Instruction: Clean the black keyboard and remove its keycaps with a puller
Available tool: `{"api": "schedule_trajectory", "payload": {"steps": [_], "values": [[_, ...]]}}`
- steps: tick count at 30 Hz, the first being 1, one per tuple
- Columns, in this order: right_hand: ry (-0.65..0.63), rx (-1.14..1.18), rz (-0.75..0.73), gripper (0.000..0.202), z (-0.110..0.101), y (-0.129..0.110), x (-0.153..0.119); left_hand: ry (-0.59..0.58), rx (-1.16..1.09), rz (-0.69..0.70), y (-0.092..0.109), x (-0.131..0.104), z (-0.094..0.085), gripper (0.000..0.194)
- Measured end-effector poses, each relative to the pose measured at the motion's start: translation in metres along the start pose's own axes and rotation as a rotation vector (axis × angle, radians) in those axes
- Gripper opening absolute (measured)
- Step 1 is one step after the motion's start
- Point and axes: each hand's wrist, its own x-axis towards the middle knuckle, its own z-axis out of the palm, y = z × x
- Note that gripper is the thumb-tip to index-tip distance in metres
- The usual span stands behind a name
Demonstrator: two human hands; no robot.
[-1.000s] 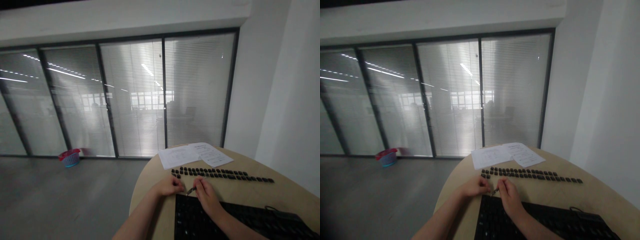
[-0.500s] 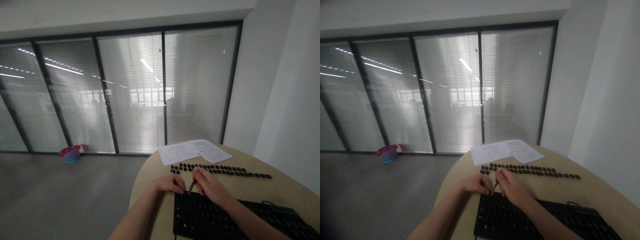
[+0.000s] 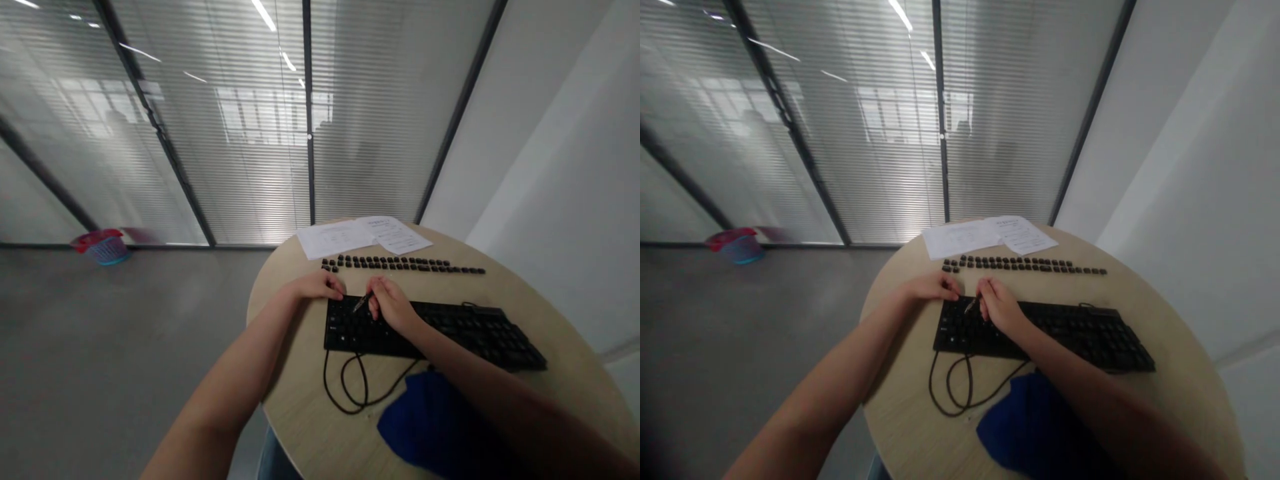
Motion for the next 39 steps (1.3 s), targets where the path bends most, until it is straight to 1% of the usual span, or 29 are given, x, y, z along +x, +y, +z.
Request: {"api": "schedule_trajectory", "payload": {"steps": [5, 9, 14, 18, 22, 25, 28, 31, 35, 37, 39], "values": [[-0.017, -0.05, -0.013, 0.055, 0.0, 0.009, -0.003, -0.003, 0.03, 0.019, 0.0, 0.001, -0.001, 0.027], [-0.043, -0.107, -0.019, 0.049, -0.001, 0.015, -0.002, -0.002, 0.032, 0.023, 0.002, 0.001, 0.0, 0.025], [-0.125, -0.129, 0.002, 0.044, -0.004, 0.018, 0.002, 0.004, 0.043, 0.021, 0.005, 0.001, 0.0, 0.025], [-0.23, -0.184, 0.027, 0.04, -0.005, 0.014, 0.003, 0.002, 0.063, 0.021, 0.005, 0.002, -0.001, 0.026], [-0.316, -0.265, -0.028, 0.035, -0.007, 0.011, 0.003, 0.008, 0.069, 0.025, 0.004, 0.002, 0.0, 0.025], [-0.315, -0.303, -0.094, 0.034, -0.008, 0.013, 0.003, 0.016, 0.076, 0.029, 0.004, 0.002, 0.0, 0.025], [-0.287, -0.313, -0.134, 0.035, -0.007, 0.014, 0.002, 0.024, 0.082, 0.031, 0.005, 0.0, 0.0, 0.024], [-0.267, -0.318, -0.161, 0.035, -0.006, 0.011, 0.0, 0.023, 0.078, 0.032, 0.005, 0.0, 0.001, 0.024], [-0.281, -0.354, -0.215, 0.034, -0.004, 0.005, -0.002, 0.022, 0.066, 0.034, 0.004, 0.0, 0.001, 0.023], [-0.278, -0.324, -0.201, 0.035, -0.004, 0.006, -0.002, 0.021, 0.062, 0.028, 0.005, 0.0, 0.0, 0.023], [-0.251, -0.243, -0.144, 0.037, -0.004, 0.011, -0.002, 0.015, 0.057, 0.02, 0.007, -0.001, 0.0, 0.024]]}}
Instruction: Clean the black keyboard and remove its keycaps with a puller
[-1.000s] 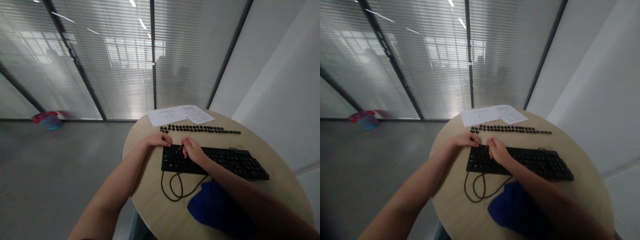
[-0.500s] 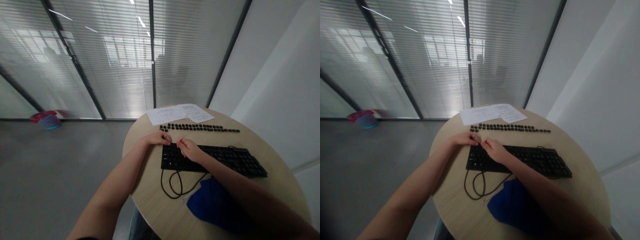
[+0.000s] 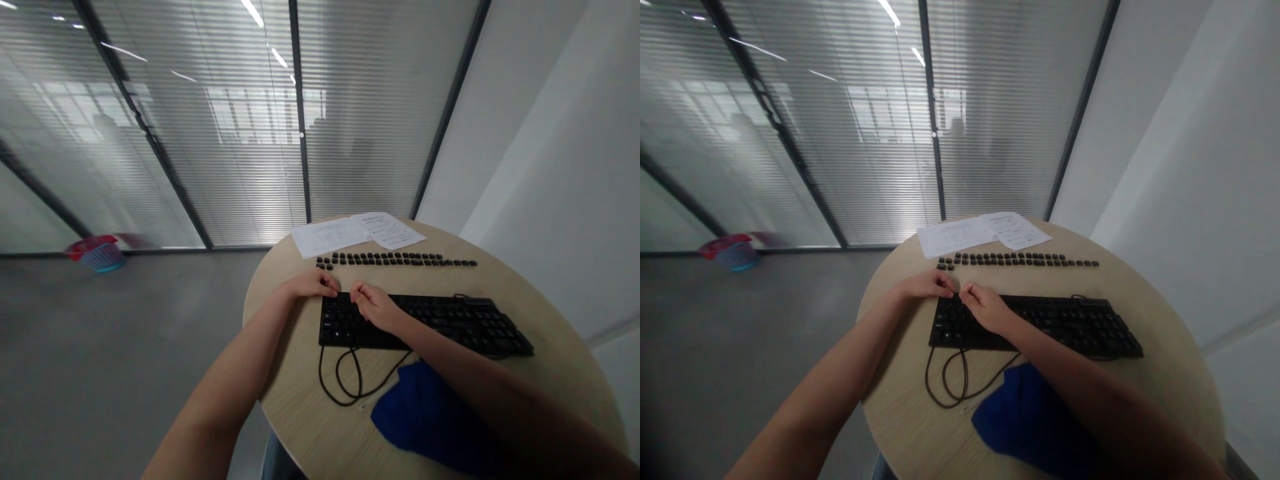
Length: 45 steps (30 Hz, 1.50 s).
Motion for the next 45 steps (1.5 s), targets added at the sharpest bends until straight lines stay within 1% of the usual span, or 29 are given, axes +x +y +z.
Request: {"api": "schedule_trajectory", "payload": {"steps": [3, 6, 7, 10, 12, 14, 17, 19, 24, 27, 32, 35, 37, 39, 42, 44, 45], "values": [[0.048, 0.11, 0.06, 0.042, 0.002, 0.006, -0.001, -0.022, -0.011, -0.008, 0.003, -0.002, -0.001, 0.026], [0.072, 0.152, 0.065, 0.044, 0.003, 0.008, -0.001, -0.036, -0.018, -0.012, 0.005, -0.002, -0.001, 0.027], [0.1, 0.178, 0.068, 0.045, 0.003, 0.008, 0.0, -0.036, -0.017, -0.013, 0.004, -0.002, 0.0, 0.028], [0.246, 0.323, 0.106, 0.049, 0.003, 0.008, 0.004, -0.028, -0.002, -0.017, 0.004, -0.004, 0.0, 0.029], [0.304, 0.389, 0.141, 0.05, 0.004, 0.008, 0.008, -0.021, 0.022, -0.017, 0.006, -0.006, 0.0, 0.029], [0.301, 0.398, 0.158, 0.05, 0.004, 0.008, 0.01, 0.019, 0.052, -0.001, 0.01, -0.008, 0.001, 0.03], [0.309, 0.412, 0.157, 0.05, 0.005, 0.008, 0.01, 0.147, 0.088, 0.056, 0.021, -0.011, 0.004, 0.032], [0.327, 0.427, 0.155, 0.052, 0.005, 0.008, 0.01, 0.195, 0.096, 0.096, 0.03, -0.011, 0.006, 0.032], [0.374, 0.441, 0.147, 0.053, 0.005, 0.007, 0.01, 0.15, 0.113, 0.127, 0.043, -0.011, 0.013, 0.027], [0.372, 0.428, 0.133, 0.053, 0.005, 0.005, 0.01, 0.16, 0.138, 0.128, 0.046, -0.01, 0.015, 0.02], [0.339, 0.364, 0.113, 0.049, 0.007, 0.001, 0.008, 0.161, 0.155, 0.113, 0.052, -0.01, 0.018, 0.016], [0.341, 0.337, 0.118, 0.049, 0.008, 0.002, 0.008, 0.127, 0.148, 0.106, 0.053, -0.011, 0.018, 0.018], [0.349, 0.338, 0.128, 0.05, 0.008, 0.004, 0.009, 0.127, 0.129, 0.109, 0.05, -0.013, 0.016, 0.02], [0.362, 0.346, 0.14, 0.051, 0.009, 0.006, 0.01, 0.179, 0.113, 0.103, 0.045, -0.015, 0.011, 0.022], [0.373, 0.367, 0.152, 0.053, 0.009, 0.006, 0.01, 0.343, 0.11, 0.063, 0.036, -0.016, 0.0, 0.024], [0.366, 0.384, 0.156, 0.053, 0.01, 0.005, 0.01, 0.441, 0.178, 0.037, 0.034, -0.011, -0.008, 0.023], [0.358, 0.395, 0.156, 0.052, 0.01, 0.004, 0.01, 0.472, 0.243, 0.035, 0.034, -0.006, -0.012, 0.021]]}}
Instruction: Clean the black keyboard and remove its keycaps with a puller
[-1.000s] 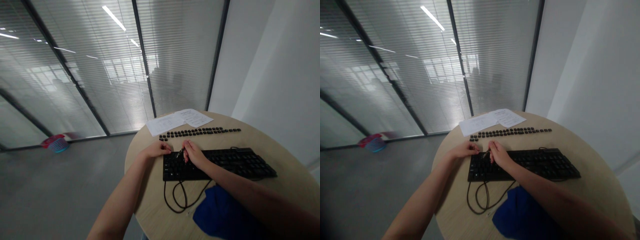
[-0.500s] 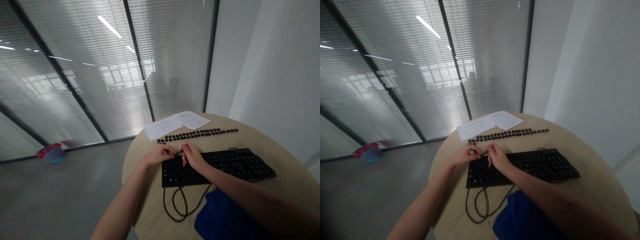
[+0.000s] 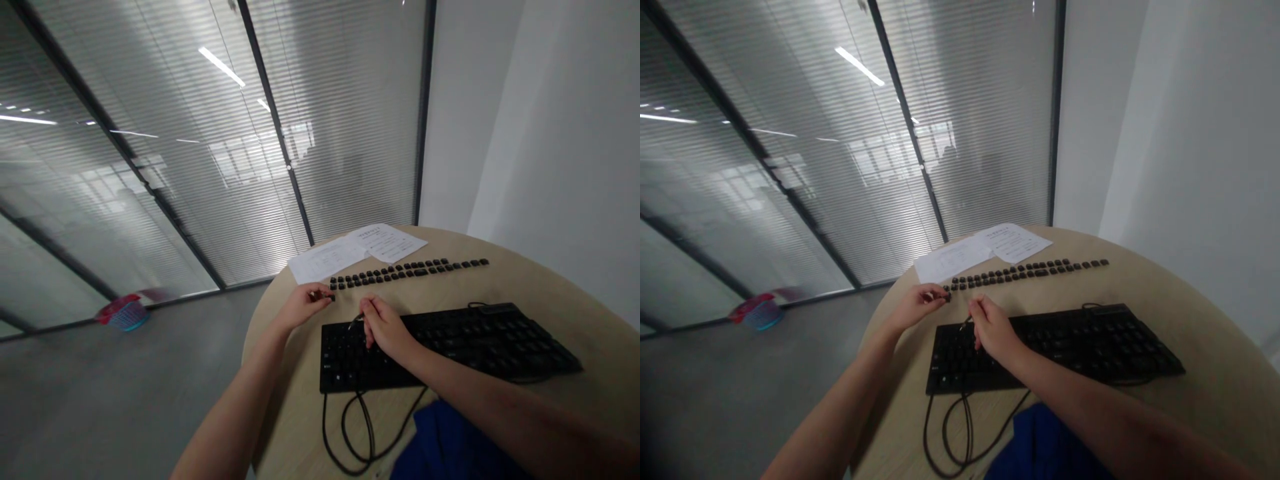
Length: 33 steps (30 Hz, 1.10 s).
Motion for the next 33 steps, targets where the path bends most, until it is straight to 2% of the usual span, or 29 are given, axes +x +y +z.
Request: {"api": "schedule_trajectory", "payload": {"steps": [4, 7, 11, 14, 25, 33], "values": [[-0.026, 0.031, 0.002, 0.049, 0.0, -0.001, -0.001, 0.014, 0.336, 0.13, -0.002, 0.026, 0.005, 0.014], [-0.043, 0.048, -0.001, 0.047, -0.001, 0.001, -0.002, -0.001, 0.481, 0.2, -0.007, 0.038, 0.017, 0.013], [-0.039, 0.05, 0.015, 0.045, 0.0, 0.002, -0.003, 0.034, 0.542, 0.174, -0.019, 0.037, 0.031, 0.013], [-0.048, 0.054, 0.031, 0.044, 0.0, 0.002, -0.003, 0.028, 0.574, 0.144, -0.026, 0.035, 0.035, 0.013], [-0.05, 0.08, 0.053, 0.043, -0.001, 0.001, -0.004, -0.006, 0.678, 0.171, -0.029, 0.038, 0.029, 0.013], [-0.039, 0.077, 0.056, 0.044, -0.002, 0.0, -0.004, -0.003, 0.653, 0.164, -0.028, 0.035, 0.025, 0.016]]}}
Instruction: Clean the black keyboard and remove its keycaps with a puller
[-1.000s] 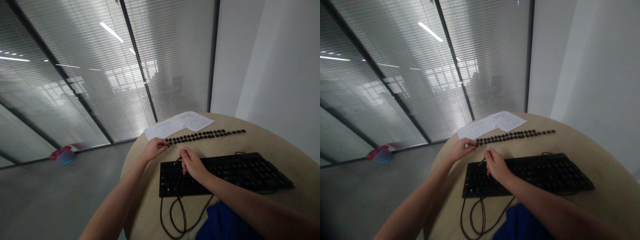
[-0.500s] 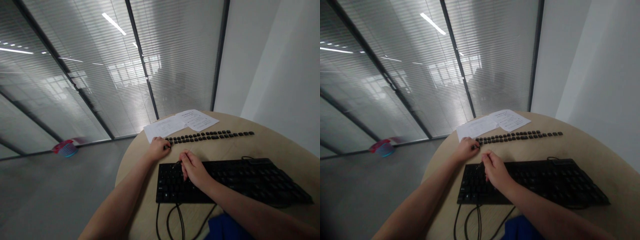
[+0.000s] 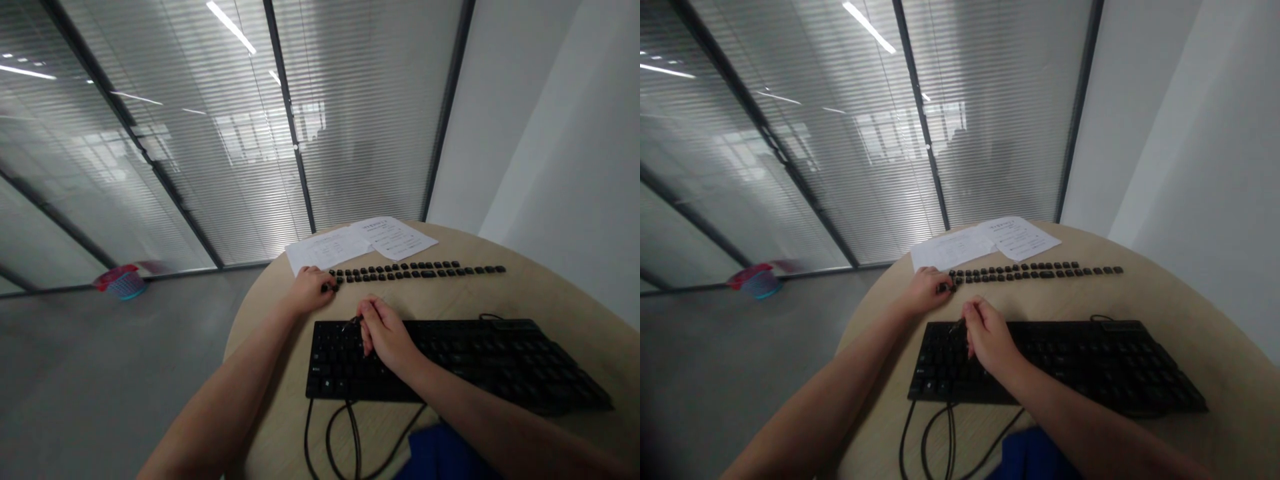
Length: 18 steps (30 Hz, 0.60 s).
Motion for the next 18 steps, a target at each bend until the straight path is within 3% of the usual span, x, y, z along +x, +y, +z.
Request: {"api": "schedule_trajectory", "payload": {"steps": [8, 18], "values": [[0.001, 0.002, -0.025, 0.045, 0.0003, -0.0009, -0.0001, -0.014, -0.024, 0.028, 0.0049, 0.0016, -0.0001, 0.023], [-0.009, -0.024, -0.032, 0.042, -0.0005, -0.0003, -0.001, -0.017, 0.014, -0.014, 0.0071, 0.003, 0.0031, 0.015]]}}
